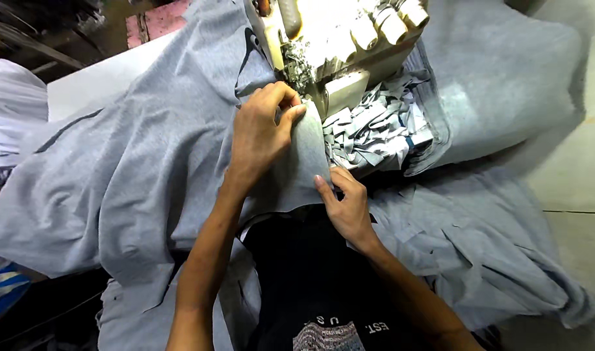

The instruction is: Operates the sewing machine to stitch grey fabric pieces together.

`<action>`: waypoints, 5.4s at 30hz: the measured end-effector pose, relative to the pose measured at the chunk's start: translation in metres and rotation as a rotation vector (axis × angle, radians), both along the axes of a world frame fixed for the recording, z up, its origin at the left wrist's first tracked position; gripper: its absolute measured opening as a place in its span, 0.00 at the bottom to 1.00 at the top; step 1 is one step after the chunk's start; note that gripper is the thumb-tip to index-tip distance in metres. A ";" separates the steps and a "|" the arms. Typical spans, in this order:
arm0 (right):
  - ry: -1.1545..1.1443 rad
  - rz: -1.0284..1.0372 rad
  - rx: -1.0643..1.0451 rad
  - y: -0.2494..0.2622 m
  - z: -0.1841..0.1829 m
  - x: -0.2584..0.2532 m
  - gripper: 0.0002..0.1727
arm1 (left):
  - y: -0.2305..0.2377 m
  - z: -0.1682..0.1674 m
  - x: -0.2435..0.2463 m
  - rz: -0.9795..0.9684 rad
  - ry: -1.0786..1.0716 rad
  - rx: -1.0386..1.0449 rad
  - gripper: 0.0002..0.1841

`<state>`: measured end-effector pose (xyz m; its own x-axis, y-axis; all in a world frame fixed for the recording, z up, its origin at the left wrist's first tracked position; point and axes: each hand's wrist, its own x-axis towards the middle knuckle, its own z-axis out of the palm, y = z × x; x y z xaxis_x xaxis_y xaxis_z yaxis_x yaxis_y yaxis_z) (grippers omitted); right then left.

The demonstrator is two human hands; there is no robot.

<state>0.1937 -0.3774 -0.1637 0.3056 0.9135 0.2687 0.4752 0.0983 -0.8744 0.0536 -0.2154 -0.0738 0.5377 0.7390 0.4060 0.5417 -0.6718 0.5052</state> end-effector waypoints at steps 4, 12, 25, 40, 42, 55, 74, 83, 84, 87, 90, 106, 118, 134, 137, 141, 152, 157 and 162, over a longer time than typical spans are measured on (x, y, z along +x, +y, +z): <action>0.104 0.012 0.028 -0.013 0.006 0.004 0.19 | -0.004 -0.004 0.009 0.050 0.000 0.021 0.08; 0.175 0.029 0.039 -0.015 0.008 0.005 0.23 | -0.008 -0.008 0.015 0.143 0.041 0.134 0.08; 0.198 0.037 0.018 -0.010 0.000 0.006 0.25 | -0.035 -0.037 -0.028 0.015 0.230 0.208 0.25; 0.193 0.045 0.038 0.002 0.001 -0.001 0.24 | -0.037 -0.040 -0.034 0.043 0.232 0.174 0.29; 0.188 0.041 0.046 0.004 0.001 -0.001 0.24 | -0.038 -0.038 -0.034 0.049 0.253 0.171 0.30; 0.117 0.093 0.052 0.003 -0.004 0.010 0.23 | -0.035 -0.031 -0.033 0.055 0.299 0.187 0.31; 0.377 -0.020 -0.146 -0.020 -0.009 0.006 0.20 | -0.175 -0.134 -0.005 -0.005 -1.032 -1.271 0.25; 0.428 0.007 -0.130 -0.026 -0.006 0.016 0.19 | -0.166 -0.117 0.028 0.266 -1.272 -1.153 0.09; 0.414 0.010 -0.122 -0.025 -0.006 0.017 0.19 | -0.165 -0.118 0.029 0.289 -1.268 -1.142 0.09; 0.354 0.006 -0.100 -0.024 -0.010 0.019 0.22 | -0.166 -0.123 0.033 0.353 -1.259 -1.117 0.08; 0.330 0.032 -0.125 -0.019 -0.014 0.025 0.22 | -0.165 -0.130 0.038 0.401 -1.255 -1.069 0.07; -0.673 0.283 0.057 0.100 0.039 0.185 0.10 | -0.155 -0.213 0.024 -0.060 -0.381 -1.214 0.11; -0.354 0.336 0.094 0.130 0.111 0.226 0.11 | -0.151 -0.217 0.019 -0.144 -0.419 -1.239 0.10; -0.094 0.249 0.032 0.119 0.121 0.201 0.08 | -0.153 -0.212 0.023 -0.135 -0.419 -1.192 0.10; 0.231 0.327 0.068 0.107 0.132 0.191 0.07 | -0.156 -0.183 0.034 -0.214 -0.494 -1.037 0.13; 0.498 0.547 -0.083 0.088 0.124 0.170 0.08 | -0.142 -0.119 0.057 -0.362 -0.738 -0.908 0.32; -0.594 -0.070 0.039 0.094 0.072 0.164 0.18 | -0.127 -0.105 0.074 -0.437 -0.568 -1.104 0.19; -0.758 0.200 -0.007 0.096 0.048 0.141 0.19 | -0.172 -0.167 0.055 -0.595 -0.355 -1.307 0.13; -0.630 0.200 0.086 0.109 0.050 0.135 0.10 | -0.172 -0.185 0.047 -0.563 -0.353 -1.350 0.12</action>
<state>0.3283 -0.2681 -0.1134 -0.1067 0.9037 0.4146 0.8584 0.2942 -0.4202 0.1008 -0.3871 -0.2591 0.8931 0.3885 -0.2269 0.1007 0.3190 0.9424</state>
